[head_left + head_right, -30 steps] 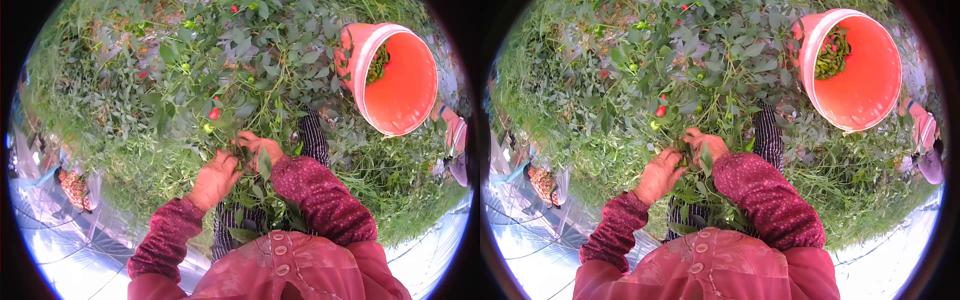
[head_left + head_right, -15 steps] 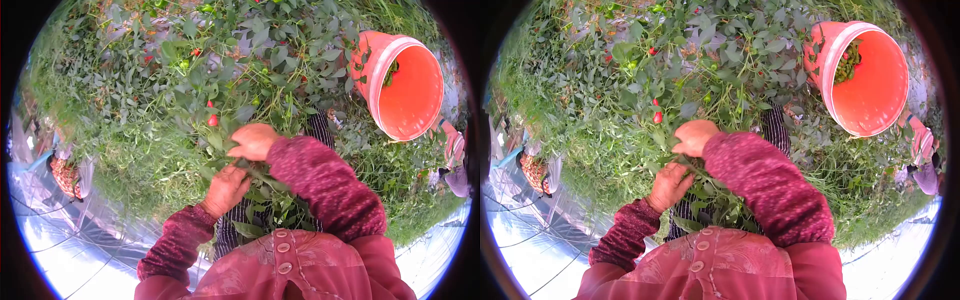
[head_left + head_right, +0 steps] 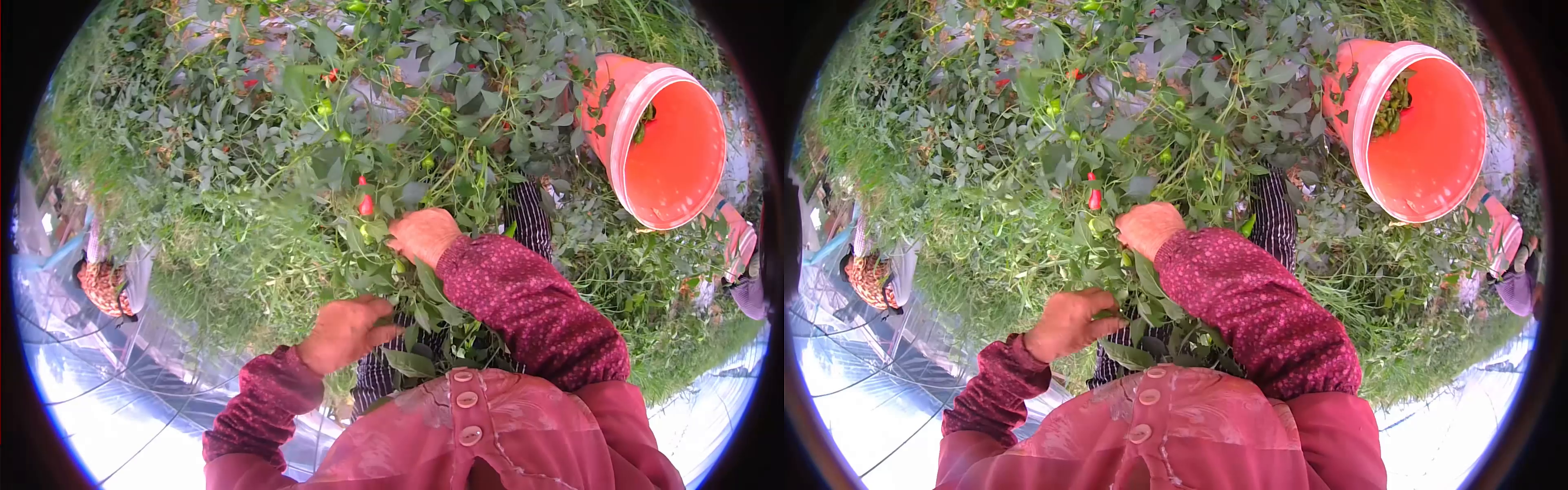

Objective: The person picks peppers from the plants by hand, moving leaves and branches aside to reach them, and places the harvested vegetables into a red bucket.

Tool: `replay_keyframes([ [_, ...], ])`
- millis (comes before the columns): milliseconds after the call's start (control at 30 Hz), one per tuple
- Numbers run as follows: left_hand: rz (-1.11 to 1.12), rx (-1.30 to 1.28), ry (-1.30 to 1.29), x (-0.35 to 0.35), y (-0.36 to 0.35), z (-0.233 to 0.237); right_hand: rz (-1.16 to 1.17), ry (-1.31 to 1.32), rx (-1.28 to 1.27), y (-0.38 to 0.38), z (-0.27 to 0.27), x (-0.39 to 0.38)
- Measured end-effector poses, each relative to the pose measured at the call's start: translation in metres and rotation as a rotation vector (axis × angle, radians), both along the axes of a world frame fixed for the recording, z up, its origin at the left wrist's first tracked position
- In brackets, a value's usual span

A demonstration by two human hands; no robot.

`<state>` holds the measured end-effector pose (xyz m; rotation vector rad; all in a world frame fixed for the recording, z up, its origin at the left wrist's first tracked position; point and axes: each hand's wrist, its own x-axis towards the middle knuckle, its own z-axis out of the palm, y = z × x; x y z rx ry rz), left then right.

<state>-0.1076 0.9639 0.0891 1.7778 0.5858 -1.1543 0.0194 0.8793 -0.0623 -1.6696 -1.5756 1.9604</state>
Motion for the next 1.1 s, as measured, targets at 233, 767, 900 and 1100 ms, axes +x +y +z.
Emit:
replay_keyframes([
  [233, 0.544, 0.323, 0.135, -0.003, 0.023, -0.044, -0.084, -0.054, 0.082, -0.011, 0.001, -0.011],
  [767, 0.461, -0.173, 0.212, 0.007, 0.025, -0.038, -0.972, 0.784, 0.223, -0.053, -0.025, -0.026],
  [900, 0.295, -0.629, 0.325, -0.002, 0.020, -0.038, -0.867, 0.595, -0.092, -0.058, -0.022, -0.040],
  [1100, 1.018, -0.701, 0.224, -0.025, 0.028, -0.023, -0.973, 0.618, 0.063, -0.075, -0.033, -0.049],
])
